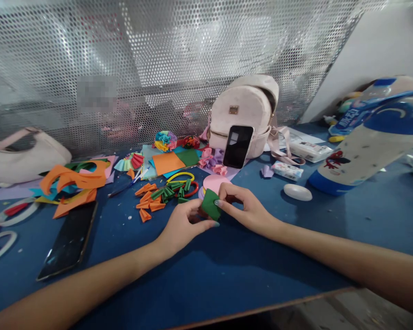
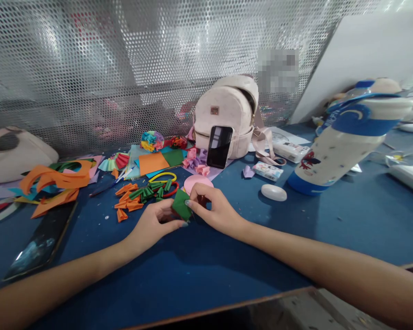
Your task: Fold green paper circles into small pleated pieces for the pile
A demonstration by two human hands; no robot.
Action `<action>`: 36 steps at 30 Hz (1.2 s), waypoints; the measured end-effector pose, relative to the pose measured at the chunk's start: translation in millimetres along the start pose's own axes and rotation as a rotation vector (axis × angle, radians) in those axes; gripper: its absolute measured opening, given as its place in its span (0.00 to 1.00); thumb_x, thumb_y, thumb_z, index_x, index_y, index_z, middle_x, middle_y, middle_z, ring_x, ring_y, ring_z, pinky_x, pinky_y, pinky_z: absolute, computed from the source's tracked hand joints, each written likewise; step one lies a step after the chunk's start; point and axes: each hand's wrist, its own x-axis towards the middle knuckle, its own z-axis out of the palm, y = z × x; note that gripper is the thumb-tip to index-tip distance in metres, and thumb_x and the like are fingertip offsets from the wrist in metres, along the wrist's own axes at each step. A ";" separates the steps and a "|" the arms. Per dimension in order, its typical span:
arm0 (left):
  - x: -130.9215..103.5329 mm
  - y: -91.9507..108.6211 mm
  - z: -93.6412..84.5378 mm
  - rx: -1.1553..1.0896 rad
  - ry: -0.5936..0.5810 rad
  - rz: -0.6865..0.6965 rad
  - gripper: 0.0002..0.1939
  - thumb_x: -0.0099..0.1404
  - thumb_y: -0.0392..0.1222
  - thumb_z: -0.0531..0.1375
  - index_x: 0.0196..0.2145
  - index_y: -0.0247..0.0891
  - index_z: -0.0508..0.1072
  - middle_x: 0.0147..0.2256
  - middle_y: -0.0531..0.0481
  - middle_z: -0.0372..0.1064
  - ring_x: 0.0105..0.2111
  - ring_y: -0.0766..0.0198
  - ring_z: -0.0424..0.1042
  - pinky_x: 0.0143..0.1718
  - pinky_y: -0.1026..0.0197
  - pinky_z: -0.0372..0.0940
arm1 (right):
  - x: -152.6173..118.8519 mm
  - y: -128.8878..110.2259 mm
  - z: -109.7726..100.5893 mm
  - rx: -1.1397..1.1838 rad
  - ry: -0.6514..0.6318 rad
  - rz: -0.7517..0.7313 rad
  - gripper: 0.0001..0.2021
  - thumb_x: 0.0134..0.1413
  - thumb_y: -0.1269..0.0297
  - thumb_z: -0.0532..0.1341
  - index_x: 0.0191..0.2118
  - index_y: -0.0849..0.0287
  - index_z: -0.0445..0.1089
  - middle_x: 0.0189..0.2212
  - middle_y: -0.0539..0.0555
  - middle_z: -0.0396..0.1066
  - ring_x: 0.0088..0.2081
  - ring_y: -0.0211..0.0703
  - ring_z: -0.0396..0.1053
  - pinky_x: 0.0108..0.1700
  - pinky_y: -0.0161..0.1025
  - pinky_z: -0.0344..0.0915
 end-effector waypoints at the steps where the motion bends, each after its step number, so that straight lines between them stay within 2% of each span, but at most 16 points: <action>1: 0.0 0.8 -0.8 -0.014 0.017 0.010 0.08 0.62 0.43 0.66 0.35 0.34 0.78 0.33 0.46 0.80 0.32 0.59 0.79 0.33 0.62 0.73 | 0.1 0.6 0.2 -0.008 -0.012 0.001 0.14 0.66 0.59 0.58 0.28 0.58 0.61 0.26 0.48 0.61 0.27 0.36 0.58 0.30 0.35 0.58; 4: 0.2 2.1 -3.3 -0.049 0.046 0.013 0.19 0.69 0.51 0.59 0.29 0.34 0.78 0.28 0.45 0.79 0.27 0.61 0.78 0.31 0.62 0.74 | -0.6 1.3 1.6 -0.051 -0.048 -0.016 0.12 0.65 0.62 0.58 0.30 0.57 0.61 0.26 0.48 0.62 0.27 0.36 0.59 0.30 0.35 0.59; 7: 0.4 1.7 -4.6 -0.070 0.078 -0.020 0.21 0.67 0.55 0.61 0.27 0.34 0.79 0.26 0.45 0.78 0.26 0.61 0.78 0.32 0.61 0.74 | -1.5 -0.3 1.7 -0.080 -0.004 -0.110 0.02 0.65 0.67 0.57 0.43 0.56 0.64 0.36 0.52 0.66 0.32 0.39 0.63 0.33 0.37 0.64; 9: 0.3 1.4 -5.0 -0.095 0.114 -0.039 0.22 0.66 0.56 0.62 0.27 0.34 0.79 0.25 0.45 0.78 0.25 0.60 0.78 0.32 0.61 0.74 | -1.5 -1.8 0.0 -0.115 0.044 -0.214 0.13 0.64 0.71 0.56 0.52 0.53 0.63 0.45 0.57 0.65 0.40 0.43 0.66 0.38 0.40 0.68; 10: 0.1 1.4 -5.1 -0.106 0.123 -0.043 0.22 0.66 0.57 0.62 0.27 0.34 0.79 0.25 0.45 0.78 0.25 0.60 0.78 0.31 0.61 0.74 | -1.2 -2.4 -1.2 -0.157 0.053 -0.269 0.16 0.63 0.73 0.55 0.54 0.52 0.63 0.48 0.58 0.64 0.44 0.46 0.66 0.40 0.41 0.69; 13: -0.4 2.3 -5.2 -0.109 0.102 -0.028 0.23 0.65 0.58 0.62 0.27 0.34 0.80 0.26 0.46 0.79 0.26 0.60 0.78 0.32 0.60 0.74 | 0.5 -2.3 -4.7 -0.320 0.032 -0.398 0.16 0.61 0.76 0.57 0.49 0.50 0.71 0.52 0.58 0.63 0.53 0.50 0.65 0.47 0.46 0.68; 16: -0.8 4.1 -5.0 -0.097 0.062 -0.012 0.22 0.65 0.57 0.63 0.28 0.34 0.80 0.27 0.45 0.80 0.27 0.60 0.79 0.32 0.61 0.74 | 2.3 -0.8 -6.6 -0.378 0.017 -0.444 0.13 0.60 0.76 0.60 0.43 0.50 0.74 0.50 0.56 0.65 0.54 0.50 0.65 0.49 0.47 0.68; 21: -1.2 4.7 -4.9 -0.140 -0.002 -0.029 0.19 0.68 0.53 0.61 0.35 0.32 0.81 0.33 0.41 0.82 0.31 0.58 0.81 0.33 0.62 0.74 | 4.3 -1.7 -8.1 -0.324 0.048 -0.443 0.07 0.62 0.72 0.62 0.38 0.52 0.74 0.45 0.55 0.68 0.49 0.48 0.67 0.50 0.47 0.68; 25: -1.7 4.3 -4.6 -0.149 -0.026 -0.030 0.19 0.68 0.52 0.60 0.38 0.31 0.81 0.38 0.38 0.82 0.34 0.56 0.82 0.34 0.61 0.74 | 4.8 -4.7 -7.9 -0.221 0.048 -0.368 0.05 0.64 0.70 0.60 0.36 0.55 0.71 0.44 0.56 0.68 0.47 0.47 0.68 0.49 0.46 0.68; 30: -1.2 5.2 -3.3 -0.094 -0.031 -0.018 0.19 0.67 0.52 0.61 0.37 0.32 0.81 0.38 0.38 0.82 0.34 0.55 0.82 0.34 0.60 0.74 | 4.3 -7.1 -5.8 -0.113 0.034 -0.239 0.08 0.67 0.63 0.59 0.33 0.56 0.67 0.42 0.57 0.68 0.46 0.46 0.68 0.46 0.43 0.68; 36: -0.9 2.9 -3.0 -0.058 -0.034 -0.003 0.18 0.68 0.51 0.60 0.37 0.32 0.82 0.38 0.38 0.82 0.34 0.55 0.82 0.33 0.60 0.75 | 4.1 -8.0 -4.7 -0.052 0.030 -0.197 0.13 0.68 0.56 0.58 0.33 0.56 0.67 0.43 0.58 0.66 0.44 0.46 0.67 0.43 0.41 0.68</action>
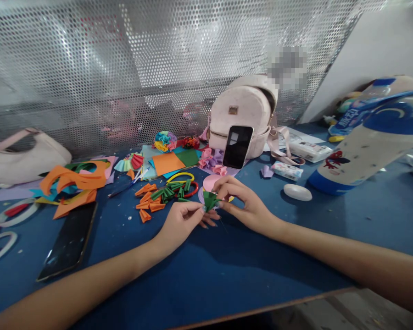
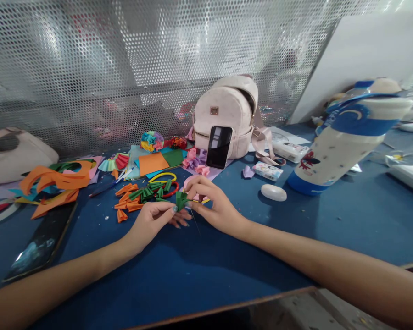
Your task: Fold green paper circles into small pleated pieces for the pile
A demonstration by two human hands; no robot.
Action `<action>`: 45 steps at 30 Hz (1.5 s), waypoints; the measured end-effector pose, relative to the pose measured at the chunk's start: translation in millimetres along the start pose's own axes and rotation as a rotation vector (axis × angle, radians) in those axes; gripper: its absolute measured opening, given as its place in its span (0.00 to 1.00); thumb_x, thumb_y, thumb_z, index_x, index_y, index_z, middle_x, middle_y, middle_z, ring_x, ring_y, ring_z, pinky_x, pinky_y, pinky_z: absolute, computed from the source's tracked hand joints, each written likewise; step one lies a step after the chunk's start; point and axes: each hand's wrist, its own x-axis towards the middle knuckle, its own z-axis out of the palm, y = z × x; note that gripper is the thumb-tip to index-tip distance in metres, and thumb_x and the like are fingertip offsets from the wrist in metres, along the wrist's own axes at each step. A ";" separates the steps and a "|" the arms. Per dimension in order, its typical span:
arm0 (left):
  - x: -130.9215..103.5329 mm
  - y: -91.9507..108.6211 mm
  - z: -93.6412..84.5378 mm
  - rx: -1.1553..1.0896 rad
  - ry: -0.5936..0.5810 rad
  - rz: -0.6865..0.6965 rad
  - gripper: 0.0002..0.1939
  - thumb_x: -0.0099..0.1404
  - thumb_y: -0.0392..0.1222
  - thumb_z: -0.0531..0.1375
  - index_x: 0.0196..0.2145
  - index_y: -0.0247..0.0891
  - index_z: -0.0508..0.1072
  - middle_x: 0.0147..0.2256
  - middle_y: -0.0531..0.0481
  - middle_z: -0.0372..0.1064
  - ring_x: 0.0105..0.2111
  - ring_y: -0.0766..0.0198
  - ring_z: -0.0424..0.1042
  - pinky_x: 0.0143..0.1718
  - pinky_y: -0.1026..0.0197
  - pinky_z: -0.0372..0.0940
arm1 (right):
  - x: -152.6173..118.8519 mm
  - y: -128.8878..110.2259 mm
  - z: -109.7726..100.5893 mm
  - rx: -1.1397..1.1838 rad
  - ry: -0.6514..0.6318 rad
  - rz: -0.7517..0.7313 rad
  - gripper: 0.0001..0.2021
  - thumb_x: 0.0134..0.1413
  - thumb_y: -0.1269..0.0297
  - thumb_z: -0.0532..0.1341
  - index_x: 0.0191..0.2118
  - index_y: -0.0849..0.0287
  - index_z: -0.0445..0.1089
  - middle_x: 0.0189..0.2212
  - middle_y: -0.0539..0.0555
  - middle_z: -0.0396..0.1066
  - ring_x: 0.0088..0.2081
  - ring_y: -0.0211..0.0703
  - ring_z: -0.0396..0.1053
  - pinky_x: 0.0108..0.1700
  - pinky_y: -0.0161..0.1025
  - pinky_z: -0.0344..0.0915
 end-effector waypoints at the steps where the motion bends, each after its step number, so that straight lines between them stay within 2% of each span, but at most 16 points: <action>1: 0.0 -0.6 0.1 0.007 0.000 0.003 0.18 0.68 0.50 0.60 0.37 0.32 0.82 0.38 0.38 0.82 0.34 0.54 0.82 0.33 0.59 0.75 | 0.0 0.1 0.1 0.005 0.000 0.005 0.13 0.68 0.55 0.58 0.33 0.56 0.68 0.43 0.58 0.66 0.44 0.46 0.67 0.42 0.41 0.68; 8: -3.4 -1.3 3.5 0.112 0.004 0.052 0.13 0.68 0.41 0.58 0.36 0.34 0.83 0.37 0.42 0.83 0.34 0.56 0.82 0.36 0.59 0.76 | -2.4 1.3 3.6 0.064 0.018 0.092 0.16 0.67 0.51 0.59 0.33 0.57 0.68 0.46 0.59 0.68 0.45 0.47 0.68 0.41 0.41 0.67; 10: -4.5 -0.3 4.8 0.154 0.002 0.056 0.13 0.67 0.39 0.57 0.36 0.35 0.83 0.37 0.43 0.83 0.34 0.56 0.82 0.38 0.59 0.75 | -3.8 1.6 5.1 0.093 -0.004 0.138 0.16 0.67 0.52 0.58 0.32 0.58 0.67 0.42 0.57 0.70 0.42 0.46 0.69 0.41 0.40 0.66; 13: -5.0 1.4 6.1 0.202 -0.005 0.058 0.13 0.67 0.37 0.56 0.36 0.35 0.83 0.36 0.44 0.83 0.35 0.56 0.82 0.38 0.60 0.75 | -5.1 2.4 7.1 0.106 -0.018 0.187 0.15 0.67 0.54 0.59 0.31 0.57 0.66 0.31 0.52 0.69 0.33 0.41 0.67 0.37 0.38 0.65; 19: -5.5 3.7 7.1 0.266 -0.032 0.092 0.13 0.61 0.30 0.58 0.37 0.34 0.82 0.35 0.46 0.82 0.33 0.59 0.81 0.36 0.62 0.73 | -5.6 3.4 9.3 0.064 -0.016 0.214 0.14 0.66 0.55 0.58 0.32 0.57 0.65 0.29 0.51 0.68 0.31 0.39 0.66 0.34 0.37 0.64; 21: -5.6 3.3 7.2 0.277 -0.036 0.087 0.11 0.60 0.31 0.60 0.37 0.34 0.82 0.34 0.46 0.82 0.32 0.58 0.81 0.36 0.63 0.72 | -6.0 2.0 10.2 0.078 -0.025 0.219 0.14 0.66 0.55 0.57 0.32 0.57 0.65 0.29 0.51 0.68 0.30 0.39 0.66 0.34 0.37 0.65; 25: -4.5 0.4 6.5 0.226 -0.008 0.028 0.09 0.64 0.37 0.60 0.33 0.33 0.82 0.33 0.43 0.82 0.33 0.57 0.81 0.38 0.61 0.73 | -6.3 -1.2 12.7 0.125 -0.050 0.245 0.13 0.67 0.57 0.57 0.32 0.57 0.64 0.28 0.50 0.68 0.28 0.38 0.67 0.32 0.38 0.65; 34: -2.4 1.5 5.0 0.192 -0.027 0.018 0.12 0.65 0.37 0.59 0.29 0.32 0.81 0.32 0.41 0.82 0.31 0.58 0.81 0.35 0.62 0.73 | -7.9 0.6 16.7 0.119 -0.022 0.240 0.12 0.66 0.59 0.57 0.32 0.57 0.63 0.28 0.50 0.65 0.29 0.39 0.64 0.32 0.37 0.63; 39: -3.5 4.7 4.9 0.152 -0.059 0.030 0.13 0.65 0.38 0.58 0.28 0.32 0.80 0.30 0.42 0.81 0.28 0.61 0.78 0.33 0.63 0.72 | -9.7 1.8 17.1 0.133 -0.017 0.231 0.09 0.66 0.60 0.58 0.35 0.57 0.62 0.32 0.50 0.65 0.33 0.40 0.64 0.35 0.38 0.64; 41: -3.7 5.9 4.8 0.140 -0.085 0.033 0.14 0.64 0.38 0.58 0.26 0.32 0.80 0.28 0.42 0.80 0.26 0.62 0.76 0.32 0.64 0.70 | -9.3 2.7 16.8 0.174 -0.018 0.218 0.08 0.65 0.59 0.60 0.40 0.56 0.62 0.33 0.49 0.64 0.33 0.39 0.64 0.36 0.37 0.64; 43: -4.0 6.7 4.9 0.134 -0.112 0.034 0.15 0.64 0.39 0.57 0.24 0.32 0.78 0.26 0.43 0.78 0.25 0.63 0.74 0.31 0.64 0.69 | -8.3 3.7 16.6 0.216 -0.047 0.235 0.11 0.63 0.56 0.62 0.44 0.56 0.62 0.31 0.48 0.63 0.32 0.38 0.63 0.35 0.36 0.63; 45: -4.7 6.8 5.1 0.133 -0.129 0.026 0.15 0.64 0.39 0.57 0.23 0.33 0.76 0.24 0.45 0.76 0.24 0.63 0.73 0.30 0.64 0.67 | -7.2 4.0 16.6 0.241 -0.090 0.293 0.14 0.61 0.53 0.64 0.41 0.57 0.66 0.29 0.47 0.63 0.30 0.38 0.62 0.34 0.36 0.62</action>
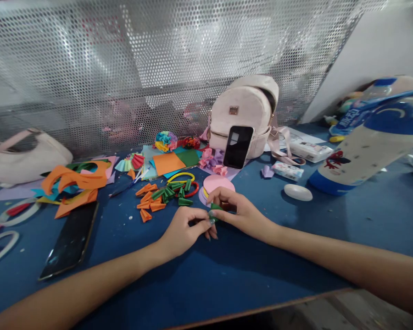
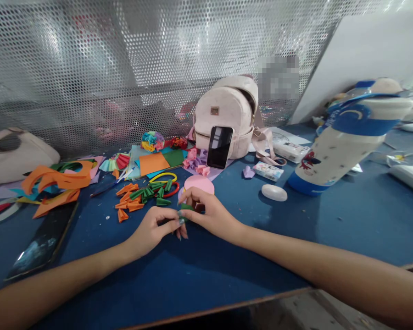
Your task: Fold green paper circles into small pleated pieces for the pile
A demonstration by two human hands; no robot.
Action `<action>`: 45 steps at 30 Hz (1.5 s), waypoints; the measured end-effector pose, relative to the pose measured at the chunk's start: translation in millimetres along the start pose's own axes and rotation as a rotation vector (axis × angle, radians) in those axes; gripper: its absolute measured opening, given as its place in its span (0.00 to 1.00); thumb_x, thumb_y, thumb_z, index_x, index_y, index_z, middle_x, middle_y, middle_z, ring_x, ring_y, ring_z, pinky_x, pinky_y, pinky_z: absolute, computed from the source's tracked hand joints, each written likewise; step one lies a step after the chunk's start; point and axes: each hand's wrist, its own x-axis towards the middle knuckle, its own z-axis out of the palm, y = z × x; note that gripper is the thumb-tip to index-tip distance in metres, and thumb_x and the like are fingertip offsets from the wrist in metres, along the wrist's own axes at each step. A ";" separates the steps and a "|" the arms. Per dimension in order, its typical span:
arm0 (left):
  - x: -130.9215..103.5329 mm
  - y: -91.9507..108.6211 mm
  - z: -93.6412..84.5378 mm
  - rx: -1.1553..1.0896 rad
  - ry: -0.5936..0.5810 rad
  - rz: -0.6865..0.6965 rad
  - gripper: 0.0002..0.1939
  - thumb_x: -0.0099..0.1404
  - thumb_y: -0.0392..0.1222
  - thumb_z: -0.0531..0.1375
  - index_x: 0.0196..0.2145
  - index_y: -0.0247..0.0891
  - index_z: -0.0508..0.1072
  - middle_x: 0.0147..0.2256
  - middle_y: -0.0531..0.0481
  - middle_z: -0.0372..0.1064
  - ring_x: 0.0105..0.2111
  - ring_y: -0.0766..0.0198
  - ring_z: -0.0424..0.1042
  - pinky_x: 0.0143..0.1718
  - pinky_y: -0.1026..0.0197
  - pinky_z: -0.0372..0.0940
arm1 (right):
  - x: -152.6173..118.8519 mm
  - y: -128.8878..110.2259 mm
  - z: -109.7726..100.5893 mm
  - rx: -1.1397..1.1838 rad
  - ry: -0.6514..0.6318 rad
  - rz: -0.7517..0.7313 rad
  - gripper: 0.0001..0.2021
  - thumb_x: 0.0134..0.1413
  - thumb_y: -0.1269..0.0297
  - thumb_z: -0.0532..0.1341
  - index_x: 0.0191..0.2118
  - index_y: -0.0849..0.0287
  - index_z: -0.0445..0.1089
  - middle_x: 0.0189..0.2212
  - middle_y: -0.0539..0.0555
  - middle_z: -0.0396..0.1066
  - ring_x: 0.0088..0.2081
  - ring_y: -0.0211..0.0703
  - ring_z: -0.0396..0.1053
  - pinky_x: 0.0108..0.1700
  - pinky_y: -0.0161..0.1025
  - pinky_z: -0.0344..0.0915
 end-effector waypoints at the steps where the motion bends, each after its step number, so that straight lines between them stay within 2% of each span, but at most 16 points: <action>1: -0.5 -0.2 0.2 0.007 -0.006 -0.007 0.15 0.64 0.40 0.56 0.23 0.33 0.75 0.23 0.45 0.74 0.24 0.63 0.72 0.29 0.64 0.66 | 0.5 -0.3 0.0 0.010 -0.011 0.036 0.15 0.59 0.50 0.65 0.37 0.58 0.67 0.28 0.47 0.63 0.29 0.37 0.62 0.33 0.36 0.62; 4: -2.4 -1.8 0.9 0.040 -0.026 -0.024 0.14 0.65 0.41 0.56 0.23 0.34 0.72 0.21 0.49 0.69 0.22 0.64 0.70 0.27 0.64 0.63 | 0.9 -1.8 0.6 0.060 -0.012 0.110 0.20 0.54 0.47 0.68 0.29 0.59 0.67 0.24 0.47 0.64 0.26 0.36 0.60 0.30 0.35 0.58; 9: -4.0 -3.0 0.6 0.104 -0.047 -0.029 0.15 0.66 0.42 0.55 0.22 0.36 0.68 0.20 0.51 0.65 0.21 0.64 0.68 0.27 0.63 0.60 | 1.0 -2.9 -0.6 0.063 -0.004 0.095 0.22 0.53 0.46 0.69 0.26 0.59 0.65 0.22 0.47 0.63 0.25 0.35 0.59 0.28 0.34 0.57; 12: -3.3 -2.4 -0.6 0.117 -0.040 -0.006 0.16 0.68 0.43 0.54 0.22 0.37 0.66 0.20 0.52 0.64 0.21 0.65 0.66 0.27 0.63 0.59 | 2.1 -1.4 -4.3 0.009 -0.018 0.063 0.19 0.57 0.47 0.66 0.29 0.60 0.68 0.25 0.48 0.66 0.28 0.37 0.61 0.31 0.35 0.58; 16: -1.7 -3.0 -2.6 0.081 0.051 0.031 0.18 0.71 0.45 0.52 0.23 0.37 0.65 0.20 0.54 0.62 0.22 0.66 0.64 0.28 0.64 0.58 | 4.0 2.4 -9.2 -0.017 -0.064 0.027 0.16 0.59 0.50 0.65 0.37 0.60 0.70 0.31 0.50 0.67 0.32 0.38 0.62 0.35 0.36 0.59; 19: -1.2 -3.8 -2.7 0.081 0.082 0.029 0.18 0.71 0.46 0.51 0.24 0.38 0.64 0.21 0.54 0.61 0.22 0.67 0.63 0.26 0.64 0.57 | 4.6 5.5 -10.6 -0.011 -0.060 0.028 0.15 0.60 0.51 0.65 0.37 0.60 0.69 0.30 0.49 0.66 0.31 0.38 0.61 0.34 0.36 0.59; 31: -2.9 -3.1 -0.7 0.186 0.057 0.010 0.18 0.72 0.43 0.51 0.24 0.38 0.63 0.21 0.55 0.60 0.23 0.66 0.63 0.28 0.64 0.57 | 4.3 4.8 -12.0 -0.095 -0.035 0.009 0.21 0.61 0.47 0.62 0.27 0.59 0.64 0.24 0.47 0.62 0.27 0.36 0.57 0.30 0.34 0.56; 40: -5.0 -3.5 2.3 0.282 0.049 0.049 0.14 0.73 0.40 0.51 0.30 0.38 0.67 0.24 0.54 0.65 0.24 0.66 0.66 0.29 0.63 0.60 | 3.8 4.1 -12.3 -0.162 -0.038 -0.015 0.24 0.62 0.45 0.61 0.24 0.59 0.60 0.22 0.46 0.59 0.26 0.35 0.53 0.29 0.34 0.53; 45: -2.5 -2.1 0.8 0.224 0.158 0.080 0.04 0.70 0.37 0.56 0.36 0.38 0.69 0.29 0.54 0.68 0.28 0.66 0.70 0.32 0.63 0.62 | 2.8 3.1 -12.6 -0.218 -0.053 -0.023 0.21 0.64 0.48 0.60 0.26 0.59 0.63 0.23 0.47 0.62 0.26 0.35 0.56 0.29 0.34 0.54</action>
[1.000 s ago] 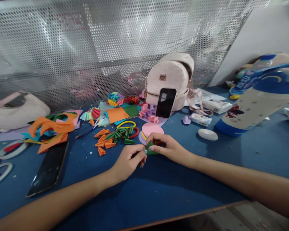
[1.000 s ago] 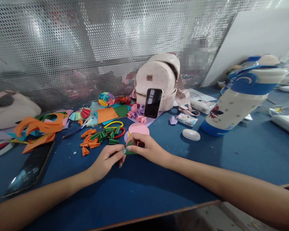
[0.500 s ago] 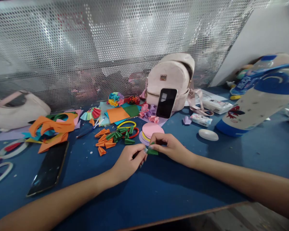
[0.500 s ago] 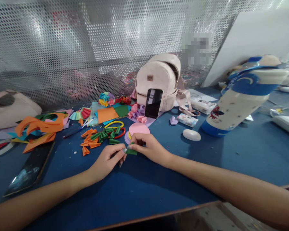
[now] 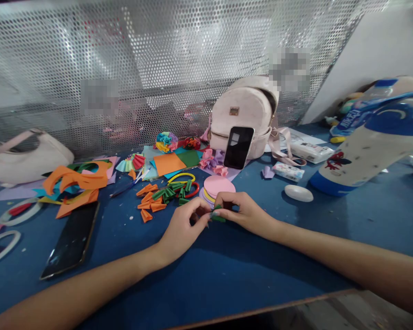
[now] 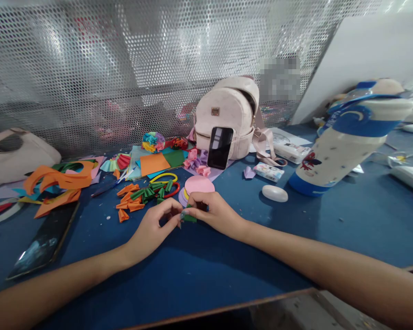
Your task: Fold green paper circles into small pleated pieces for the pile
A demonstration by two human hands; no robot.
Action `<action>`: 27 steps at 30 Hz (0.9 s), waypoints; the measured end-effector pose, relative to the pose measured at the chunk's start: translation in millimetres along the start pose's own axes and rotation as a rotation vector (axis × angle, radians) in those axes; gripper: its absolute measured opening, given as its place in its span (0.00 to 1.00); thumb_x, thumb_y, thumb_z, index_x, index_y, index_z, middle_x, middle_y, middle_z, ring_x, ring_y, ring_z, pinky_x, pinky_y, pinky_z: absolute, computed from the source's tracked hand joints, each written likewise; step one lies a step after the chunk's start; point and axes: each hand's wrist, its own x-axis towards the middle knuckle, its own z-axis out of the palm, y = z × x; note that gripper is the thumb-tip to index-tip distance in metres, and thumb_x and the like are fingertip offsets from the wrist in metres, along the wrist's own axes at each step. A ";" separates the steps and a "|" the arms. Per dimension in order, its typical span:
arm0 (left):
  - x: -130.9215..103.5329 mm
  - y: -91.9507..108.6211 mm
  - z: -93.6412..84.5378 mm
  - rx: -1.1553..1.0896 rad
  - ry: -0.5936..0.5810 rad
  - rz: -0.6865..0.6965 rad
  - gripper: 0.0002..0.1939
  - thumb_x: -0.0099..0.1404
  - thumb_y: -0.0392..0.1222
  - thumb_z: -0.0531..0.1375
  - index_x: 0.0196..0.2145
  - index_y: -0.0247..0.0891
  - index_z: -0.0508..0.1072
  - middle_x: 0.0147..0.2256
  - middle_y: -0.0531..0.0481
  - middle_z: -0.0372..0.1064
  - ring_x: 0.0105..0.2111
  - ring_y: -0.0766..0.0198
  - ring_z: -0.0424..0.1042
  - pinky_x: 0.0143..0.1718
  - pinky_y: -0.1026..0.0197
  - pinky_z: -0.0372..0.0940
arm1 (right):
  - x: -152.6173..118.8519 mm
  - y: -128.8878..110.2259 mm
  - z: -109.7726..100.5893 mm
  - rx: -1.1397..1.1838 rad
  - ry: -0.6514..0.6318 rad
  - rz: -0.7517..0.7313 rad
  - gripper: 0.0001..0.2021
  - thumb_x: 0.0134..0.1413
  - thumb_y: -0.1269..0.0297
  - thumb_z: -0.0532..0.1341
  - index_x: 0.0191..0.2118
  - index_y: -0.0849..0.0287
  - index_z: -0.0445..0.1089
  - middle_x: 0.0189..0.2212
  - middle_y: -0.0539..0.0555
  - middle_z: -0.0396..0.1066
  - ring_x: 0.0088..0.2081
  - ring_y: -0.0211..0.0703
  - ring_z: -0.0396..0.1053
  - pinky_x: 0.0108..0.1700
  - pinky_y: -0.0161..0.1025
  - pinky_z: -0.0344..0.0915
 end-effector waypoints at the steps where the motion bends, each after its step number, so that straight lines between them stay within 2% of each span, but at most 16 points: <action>1: 1.1 -1.1 -0.3 -0.042 0.027 -0.005 0.03 0.69 0.37 0.57 0.36 0.38 0.69 0.29 0.54 0.68 0.28 0.66 0.70 0.33 0.63 0.63 | -0.4 -0.3 0.3 -0.008 -0.003 0.003 0.20 0.63 0.49 0.61 0.28 0.59 0.64 0.24 0.48 0.63 0.26 0.36 0.58 0.29 0.34 0.55; 4: 4.2 -6.3 -1.3 -0.188 0.088 -0.030 0.04 0.68 0.39 0.58 0.35 0.38 0.68 0.30 0.55 0.67 0.27 0.67 0.71 0.32 0.64 0.65 | -2.0 -1.0 1.8 -0.003 0.021 -0.003 0.14 0.60 0.52 0.65 0.39 0.57 0.66 0.29 0.48 0.66 0.28 0.37 0.62 0.31 0.35 0.60; 6: 5.3 -9.8 -1.7 -0.263 0.125 -0.036 0.03 0.68 0.39 0.59 0.37 0.38 0.68 0.31 0.55 0.67 0.26 0.68 0.71 0.30 0.65 0.65 | -2.9 -1.4 3.0 0.029 0.041 -0.012 0.17 0.58 0.55 0.67 0.46 0.56 0.63 0.32 0.49 0.67 0.28 0.37 0.63 0.31 0.35 0.62; 10: 5.1 -12.9 -2.0 -0.304 0.143 -0.015 0.05 0.68 0.38 0.60 0.42 0.39 0.69 0.30 0.56 0.67 0.26 0.69 0.72 0.30 0.66 0.65 | -3.3 -1.3 4.4 0.065 0.059 -0.012 0.17 0.60 0.61 0.64 0.51 0.54 0.60 0.33 0.49 0.67 0.28 0.38 0.64 0.31 0.35 0.64; 15: 5.0 -10.5 -2.9 -0.296 0.131 -0.013 0.04 0.67 0.38 0.60 0.41 0.38 0.70 0.32 0.55 0.69 0.26 0.69 0.72 0.30 0.65 0.65 | -2.7 -1.1 3.9 0.014 0.080 -0.048 0.13 0.60 0.62 0.64 0.48 0.54 0.64 0.31 0.48 0.66 0.29 0.38 0.64 0.32 0.35 0.63; 19: 4.7 -8.8 -4.1 -0.194 0.175 -0.026 0.04 0.64 0.35 0.61 0.38 0.38 0.72 0.36 0.51 0.72 0.32 0.66 0.72 0.33 0.64 0.64 | -2.7 -2.0 2.5 -0.044 0.066 -0.030 0.08 0.61 0.59 0.63 0.40 0.57 0.67 0.29 0.48 0.66 0.28 0.38 0.63 0.32 0.35 0.61; 23: 2.8 -8.0 -4.3 -0.121 0.217 -0.008 0.06 0.63 0.34 0.62 0.39 0.39 0.73 0.39 0.50 0.73 0.35 0.64 0.72 0.35 0.64 0.64 | -2.6 -1.6 1.5 -0.114 0.044 -0.013 0.15 0.63 0.53 0.61 0.31 0.58 0.65 0.25 0.48 0.65 0.27 0.37 0.60 0.30 0.35 0.58; 27: 1.6 -6.9 -3.8 -0.115 0.274 0.061 0.05 0.62 0.33 0.63 0.36 0.39 0.74 0.37 0.50 0.72 0.34 0.64 0.71 0.34 0.64 0.64 | -2.7 0.7 1.7 -0.148 0.047 -0.013 0.19 0.63 0.49 0.61 0.27 0.58 0.63 0.24 0.48 0.64 0.26 0.37 0.58 0.29 0.34 0.55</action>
